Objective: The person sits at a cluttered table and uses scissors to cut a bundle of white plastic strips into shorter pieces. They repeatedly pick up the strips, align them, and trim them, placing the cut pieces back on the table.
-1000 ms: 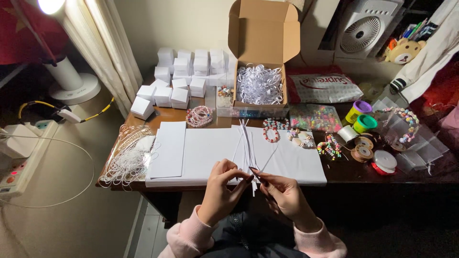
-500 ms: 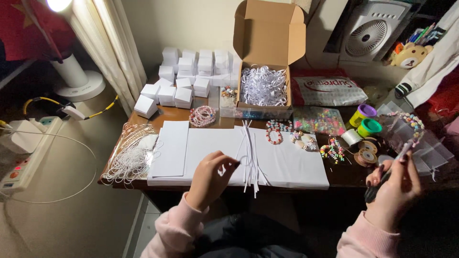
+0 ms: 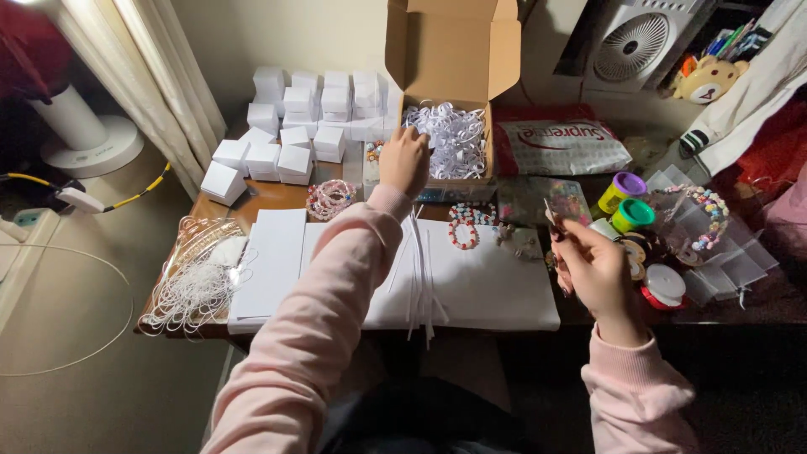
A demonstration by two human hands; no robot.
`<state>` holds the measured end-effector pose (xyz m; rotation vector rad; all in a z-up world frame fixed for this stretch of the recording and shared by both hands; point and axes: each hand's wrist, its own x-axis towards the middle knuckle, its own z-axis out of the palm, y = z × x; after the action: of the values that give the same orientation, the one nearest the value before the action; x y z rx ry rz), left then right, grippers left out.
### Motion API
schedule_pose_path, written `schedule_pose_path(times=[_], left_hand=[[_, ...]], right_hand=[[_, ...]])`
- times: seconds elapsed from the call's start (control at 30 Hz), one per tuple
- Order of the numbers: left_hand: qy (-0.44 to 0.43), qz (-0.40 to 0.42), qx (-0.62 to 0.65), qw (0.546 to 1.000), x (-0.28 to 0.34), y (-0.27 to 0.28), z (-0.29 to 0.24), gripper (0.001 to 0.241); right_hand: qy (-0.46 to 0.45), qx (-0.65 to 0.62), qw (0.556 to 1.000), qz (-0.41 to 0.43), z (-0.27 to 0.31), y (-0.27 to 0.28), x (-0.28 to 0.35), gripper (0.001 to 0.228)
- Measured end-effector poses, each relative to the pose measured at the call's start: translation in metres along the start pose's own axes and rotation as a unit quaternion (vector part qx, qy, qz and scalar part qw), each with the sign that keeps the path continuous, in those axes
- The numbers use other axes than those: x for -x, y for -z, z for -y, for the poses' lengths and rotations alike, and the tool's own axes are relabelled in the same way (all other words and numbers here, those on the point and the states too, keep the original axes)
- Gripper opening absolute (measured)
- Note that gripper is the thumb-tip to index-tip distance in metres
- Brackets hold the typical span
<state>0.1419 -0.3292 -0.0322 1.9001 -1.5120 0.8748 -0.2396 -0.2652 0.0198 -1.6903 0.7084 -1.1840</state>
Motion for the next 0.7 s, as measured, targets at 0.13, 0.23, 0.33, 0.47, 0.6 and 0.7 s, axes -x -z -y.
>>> schedule_pose_path(times=[0.13, 0.23, 0.33, 0.47, 0.6, 0.7], left_hand=[[-0.053, -0.013, -0.026, 0.998, -0.002, -0.012, 0.008, 0.026], [-0.066, 0.015, -0.008, 0.998, 0.005, -0.002, 0.011, 0.028], [-0.035, 0.039, 0.053, 0.997, 0.008, 0.007, 0.018, 0.030], [-0.002, 0.061, 0.082, 0.995, 0.012, 0.027, 0.025, 0.035], [0.038, 0.055, 0.111, 0.992, 0.037, 0.040, 0.030, 0.053], [0.066, 0.073, 0.139, 0.985, 0.078, 0.120, 0.012, 0.055]], right_hand=[[0.031, 0.048, 0.998, 0.006, 0.022, -0.001, -0.038, 0.029], [0.034, 0.104, 0.994, 0.014, 0.023, 0.003, -0.068, 0.022], [0.039, 0.107, 0.993, 0.028, 0.019, -0.003, -0.095, 0.023], [0.037, 0.132, 0.988, 0.067, 0.013, -0.014, -0.132, 0.020], [0.161, 0.313, 0.931, 0.093, 0.027, -0.024, -0.169, 0.017], [0.268, 0.413, 0.868, 0.060, 0.003, -0.009, -0.226, 0.012]])
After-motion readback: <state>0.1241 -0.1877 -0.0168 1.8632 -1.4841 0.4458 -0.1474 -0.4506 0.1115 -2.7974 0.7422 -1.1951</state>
